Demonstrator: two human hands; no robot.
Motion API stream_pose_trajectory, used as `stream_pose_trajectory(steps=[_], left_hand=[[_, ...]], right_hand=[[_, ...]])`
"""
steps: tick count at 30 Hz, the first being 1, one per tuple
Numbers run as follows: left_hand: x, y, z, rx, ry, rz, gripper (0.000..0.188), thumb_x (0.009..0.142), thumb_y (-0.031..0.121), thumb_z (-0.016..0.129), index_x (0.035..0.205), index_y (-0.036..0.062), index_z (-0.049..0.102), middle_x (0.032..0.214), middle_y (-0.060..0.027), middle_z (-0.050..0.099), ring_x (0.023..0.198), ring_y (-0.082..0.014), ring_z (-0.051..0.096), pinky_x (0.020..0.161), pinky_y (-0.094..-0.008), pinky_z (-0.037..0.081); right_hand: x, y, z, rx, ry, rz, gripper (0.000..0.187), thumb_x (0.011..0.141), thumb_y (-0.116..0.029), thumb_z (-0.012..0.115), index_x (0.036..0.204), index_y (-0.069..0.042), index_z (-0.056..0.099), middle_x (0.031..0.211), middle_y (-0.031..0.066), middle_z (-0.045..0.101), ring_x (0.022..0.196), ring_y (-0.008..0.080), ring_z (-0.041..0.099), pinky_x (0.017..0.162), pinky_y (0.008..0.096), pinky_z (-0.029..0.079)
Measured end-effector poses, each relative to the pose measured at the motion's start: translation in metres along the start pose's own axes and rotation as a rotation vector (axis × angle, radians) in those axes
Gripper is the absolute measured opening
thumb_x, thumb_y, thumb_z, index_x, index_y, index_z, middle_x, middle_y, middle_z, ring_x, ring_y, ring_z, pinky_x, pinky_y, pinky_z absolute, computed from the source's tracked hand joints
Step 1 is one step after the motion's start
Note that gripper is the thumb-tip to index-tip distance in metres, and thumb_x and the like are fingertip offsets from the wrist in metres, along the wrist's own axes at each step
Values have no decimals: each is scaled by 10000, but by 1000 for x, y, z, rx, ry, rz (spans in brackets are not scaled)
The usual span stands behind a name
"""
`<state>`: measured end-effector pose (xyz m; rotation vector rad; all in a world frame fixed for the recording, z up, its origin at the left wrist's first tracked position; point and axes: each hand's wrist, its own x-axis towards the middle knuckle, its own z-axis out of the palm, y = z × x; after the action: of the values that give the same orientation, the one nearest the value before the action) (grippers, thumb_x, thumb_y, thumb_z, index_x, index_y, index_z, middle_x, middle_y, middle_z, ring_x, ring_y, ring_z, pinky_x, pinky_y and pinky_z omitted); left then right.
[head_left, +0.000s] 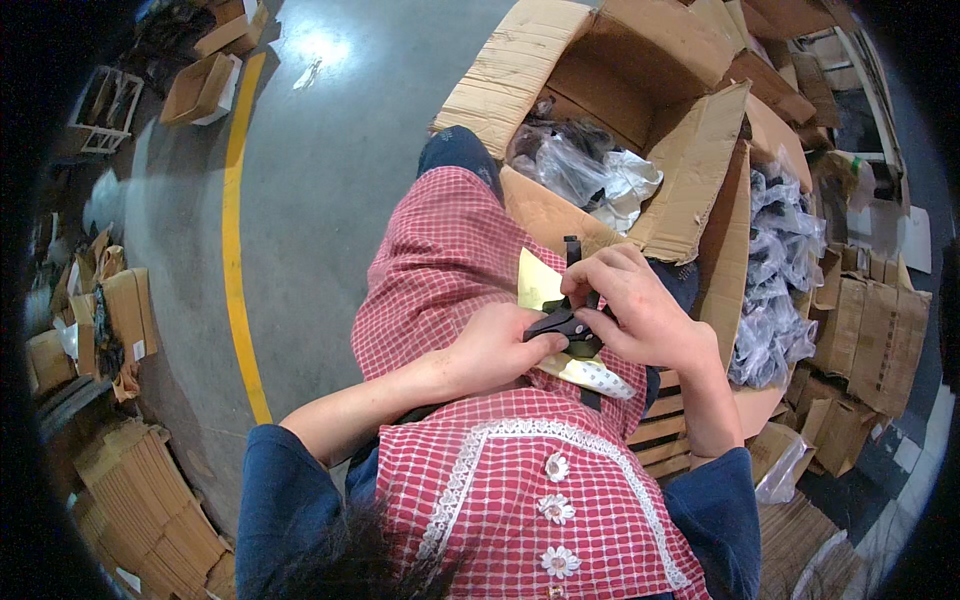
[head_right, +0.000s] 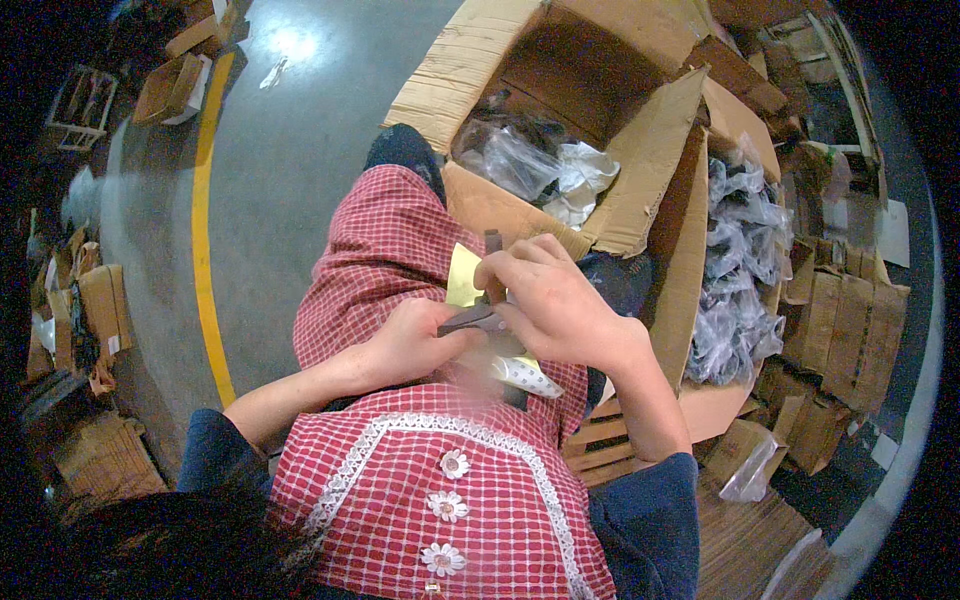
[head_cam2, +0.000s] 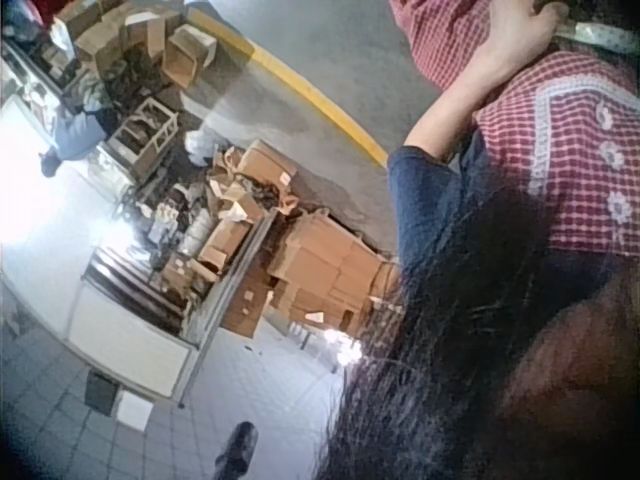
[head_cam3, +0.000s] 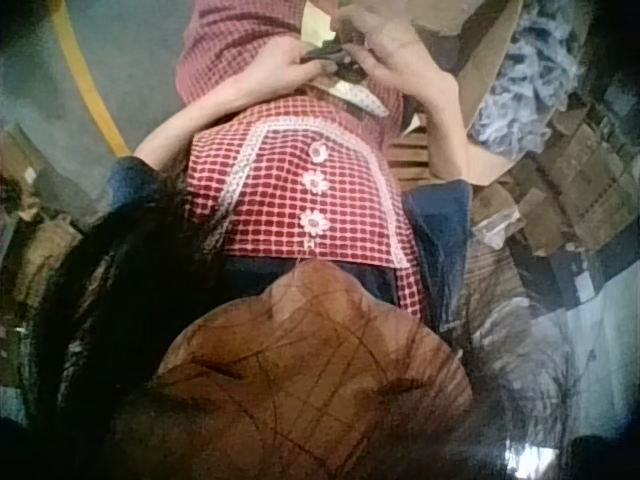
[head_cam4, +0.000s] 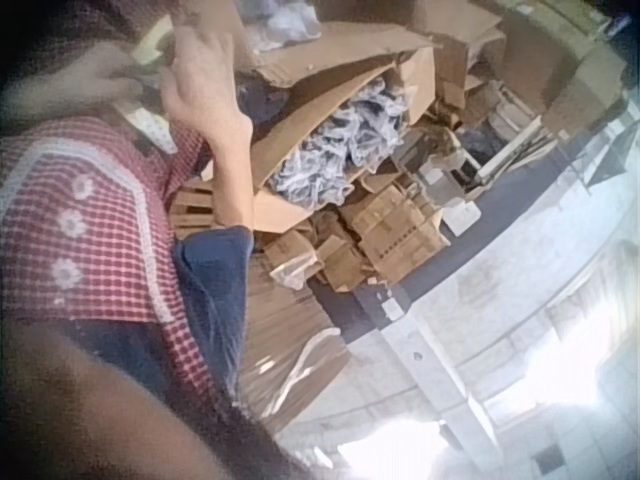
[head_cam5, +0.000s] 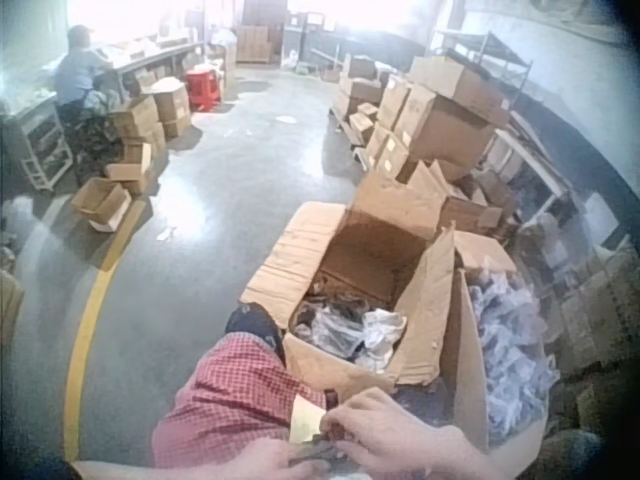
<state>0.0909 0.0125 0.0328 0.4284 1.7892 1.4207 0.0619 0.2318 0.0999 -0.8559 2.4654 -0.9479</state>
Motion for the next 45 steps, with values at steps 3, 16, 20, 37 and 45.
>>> stream_pose_trajectory(steps=[3,16,20,37,45], left_hand=[[1,-1,1,-3,27,51,301,932,303,619,964,23,723,803,-198,692,757,-345,688,680,-429,503],[2,-6,2,43,15,31,188,916,152,650,959,-18,718,769,-128,714,714,-120,665,635,-331,531],[1,-6,3,46,29,35,275,919,262,643,951,0,721,792,-184,701,750,-281,684,670,-409,515],[0,-8,1,-82,48,-55,308,930,296,640,928,-8,689,737,-162,651,677,-242,644,637,-382,471],[10,3,-7,-700,250,-142,240,983,196,628,925,-29,687,691,40,549,608,-28,468,613,-237,515]], right_hand=[[1,-2,1,-44,-5,-28,216,776,-51,609,990,-59,578,887,130,580,967,329,558,946,433,382],[-6,-10,22,-349,175,-83,211,752,-92,628,955,-67,575,897,112,604,1020,314,569,1008,448,361],[-6,-16,29,-518,153,-71,214,776,-119,603,981,-68,571,909,98,603,1037,296,565,1016,450,353],[-61,-11,-7,105,-260,337,304,881,-318,713,954,-25,673,865,165,674,821,357,668,716,416,522],[-94,22,-26,356,-1,647,225,748,-180,721,856,12,677,673,134,575,614,145,541,592,335,450]])
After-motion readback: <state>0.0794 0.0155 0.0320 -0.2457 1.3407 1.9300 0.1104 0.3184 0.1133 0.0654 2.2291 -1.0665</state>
